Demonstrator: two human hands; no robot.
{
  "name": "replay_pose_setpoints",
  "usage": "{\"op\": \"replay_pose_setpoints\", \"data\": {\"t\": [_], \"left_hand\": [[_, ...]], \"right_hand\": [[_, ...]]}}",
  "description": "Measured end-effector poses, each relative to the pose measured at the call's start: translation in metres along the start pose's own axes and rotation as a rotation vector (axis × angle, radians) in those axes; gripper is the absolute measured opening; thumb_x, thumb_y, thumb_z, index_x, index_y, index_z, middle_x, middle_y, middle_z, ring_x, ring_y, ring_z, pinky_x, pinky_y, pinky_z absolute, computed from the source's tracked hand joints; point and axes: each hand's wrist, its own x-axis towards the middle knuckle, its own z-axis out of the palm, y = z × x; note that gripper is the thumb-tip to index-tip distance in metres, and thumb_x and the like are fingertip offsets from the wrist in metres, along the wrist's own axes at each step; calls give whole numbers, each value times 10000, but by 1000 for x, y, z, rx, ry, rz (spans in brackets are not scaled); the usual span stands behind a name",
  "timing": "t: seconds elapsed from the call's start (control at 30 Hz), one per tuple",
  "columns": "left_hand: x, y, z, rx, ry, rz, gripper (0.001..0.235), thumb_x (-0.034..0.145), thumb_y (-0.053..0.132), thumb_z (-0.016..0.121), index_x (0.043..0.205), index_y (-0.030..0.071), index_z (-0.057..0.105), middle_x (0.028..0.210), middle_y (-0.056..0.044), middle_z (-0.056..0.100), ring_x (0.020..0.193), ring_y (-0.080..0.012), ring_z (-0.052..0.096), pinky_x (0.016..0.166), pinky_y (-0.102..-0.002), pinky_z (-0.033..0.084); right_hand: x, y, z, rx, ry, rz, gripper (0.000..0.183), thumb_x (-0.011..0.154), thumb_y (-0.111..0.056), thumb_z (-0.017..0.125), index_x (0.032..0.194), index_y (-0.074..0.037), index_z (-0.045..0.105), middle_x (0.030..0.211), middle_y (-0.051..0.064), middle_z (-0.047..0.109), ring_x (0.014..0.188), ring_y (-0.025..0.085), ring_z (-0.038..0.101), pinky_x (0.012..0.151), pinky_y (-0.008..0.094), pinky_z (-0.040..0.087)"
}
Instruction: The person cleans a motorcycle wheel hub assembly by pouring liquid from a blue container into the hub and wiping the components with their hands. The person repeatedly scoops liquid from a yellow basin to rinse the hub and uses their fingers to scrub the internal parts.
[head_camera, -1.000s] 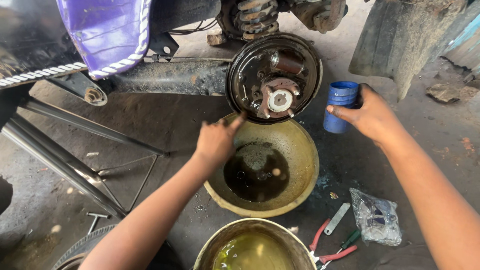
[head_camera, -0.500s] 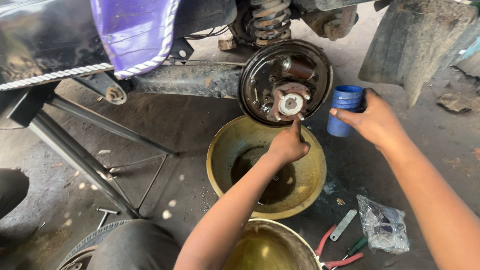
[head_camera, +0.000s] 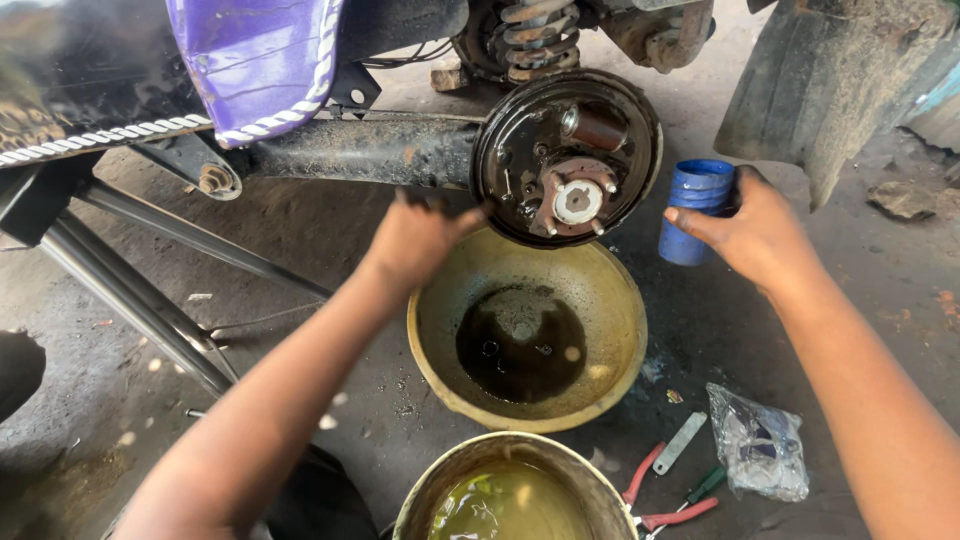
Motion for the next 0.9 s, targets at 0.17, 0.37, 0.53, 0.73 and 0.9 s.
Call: {"op": "replay_pose_setpoints", "data": {"t": [0.17, 0.37, 0.53, 0.73, 0.9], "left_hand": [[5, -20, 5, 106, 425, -69, 777, 971, 123, 472, 1608, 400, 125, 1188, -197, 666, 827, -238, 749, 943, -471, 511], [6, 36, 30, -92, 148, -161, 842, 969, 156, 540, 1648, 277, 57, 1140, -196, 676, 839, -293, 731, 961, -527, 486], [12, 99, 36, -222, 247, -229, 837, 904, 196, 599, 1585, 228, 114, 1040, -157, 695, 785, -279, 734, 873, -548, 543], [33, 174, -23, -920, -196, -312, 1091, 846, 219, 660, 1669, 179, -56, 918, -148, 723, 805, -281, 737, 728, -395, 619], [97, 220, -61, -1278, 191, -351, 1121, 747, 215, 739, 1605, 55, 36, 1028, -250, 718, 930, -363, 707, 838, -440, 568]], "right_hand": [[2, 4, 1, -9, 7, -29, 655, 746, -346, 886, 1220, 25, 627, 1141, 213, 732, 1043, 299, 714, 936, 417, 528], [3, 7, -2, -26, -2, -5, 638, 758, -349, 893, 1194, 33, 627, 1114, 205, 729, 1020, 295, 715, 915, 413, 537], [0, -3, -14, 110, 29, -59, 559, 785, -289, 884, 1206, -5, 650, 1115, 140, 740, 1008, 235, 710, 930, 392, 551], [0, -23, -36, 314, 54, -117, 529, 822, -231, 873, 1254, -38, 634, 1147, 92, 734, 1034, 195, 701, 954, 372, 557], [1, -27, -30, 366, 53, -130, 553, 786, -219, 883, 1242, -35, 629, 1146, 93, 733, 1031, 192, 697, 959, 369, 558]]}}
